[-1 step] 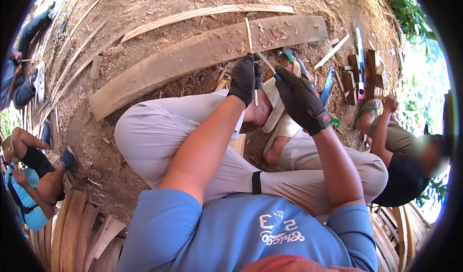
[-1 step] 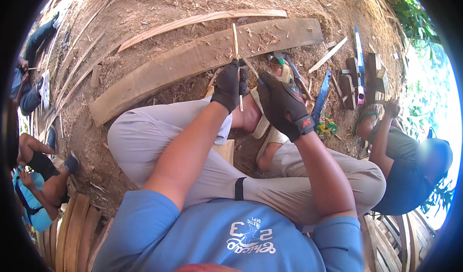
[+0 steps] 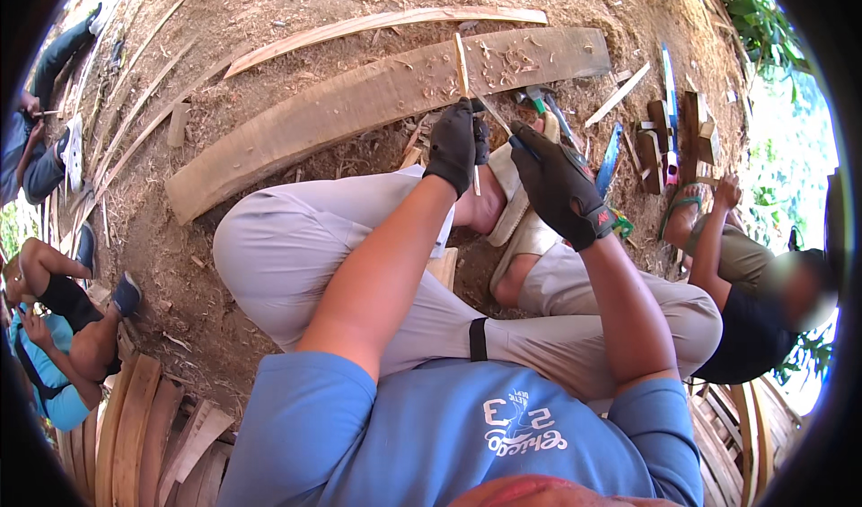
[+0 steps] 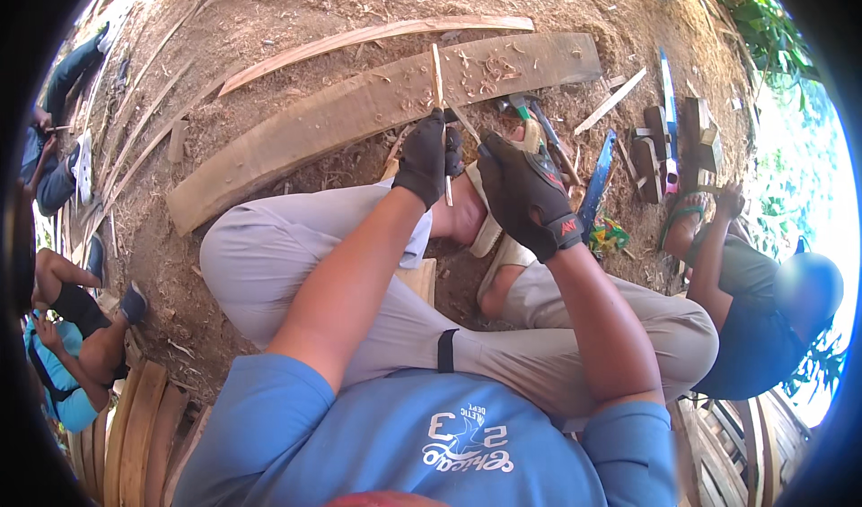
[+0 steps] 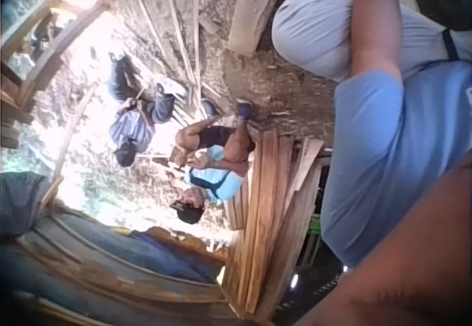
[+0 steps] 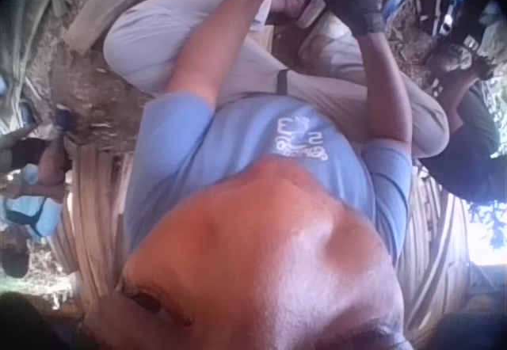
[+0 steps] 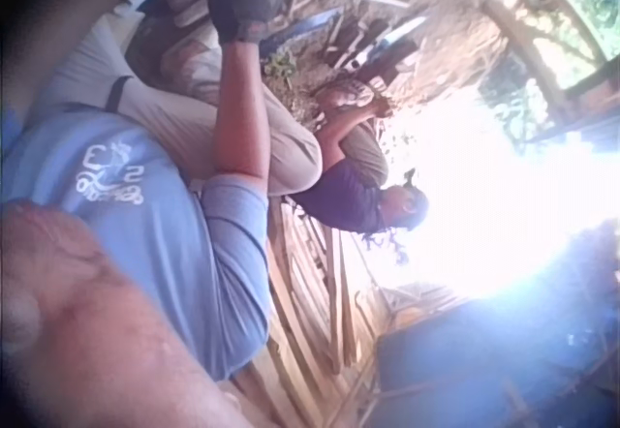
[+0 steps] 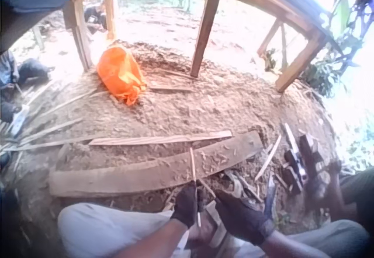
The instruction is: The person sits on the ground and uses a knife to shave and shape a thin, curved piece of wood. They hold the wood with one hand and carefully scrape the surface with the other, removing thin shavings. The person periodically lifts the wood to inspect the edges and continues the shaping process.
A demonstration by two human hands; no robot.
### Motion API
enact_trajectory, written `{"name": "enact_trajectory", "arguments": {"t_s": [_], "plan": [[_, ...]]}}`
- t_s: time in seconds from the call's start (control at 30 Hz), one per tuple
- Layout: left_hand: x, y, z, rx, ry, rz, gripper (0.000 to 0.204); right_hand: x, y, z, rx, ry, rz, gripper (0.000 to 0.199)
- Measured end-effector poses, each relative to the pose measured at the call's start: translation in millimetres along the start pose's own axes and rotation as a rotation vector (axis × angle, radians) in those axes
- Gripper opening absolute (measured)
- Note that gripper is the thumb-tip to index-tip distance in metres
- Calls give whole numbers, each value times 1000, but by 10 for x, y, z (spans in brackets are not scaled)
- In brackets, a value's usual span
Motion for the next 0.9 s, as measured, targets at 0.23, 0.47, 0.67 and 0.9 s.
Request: {"name": "enact_trajectory", "arguments": {"t_s": [0.23,0.47,0.67,0.9], "plan": [[-155,-60,165,19,91,155,38,102,341,-56,105,-24,-18,42],[-178,-68,193,60,71,300,38,-47,484,-90,199,-2,-201,37],[-182,-77,211,205,477,907,34,-38,594,52,214,-39,-248,26],[-143,-54,192,217,336,881,32,24,657,21,250,-23,-342,36]]}}
Point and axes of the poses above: each hand's wrist, its own z-axis towards the middle knuckle, its own y-axis out of the palm, x = y × z, the point moved 1 cm from there along z, towards the middle knuckle, and after that the axes turned 8 degrees about z, right-handed, at the moved point
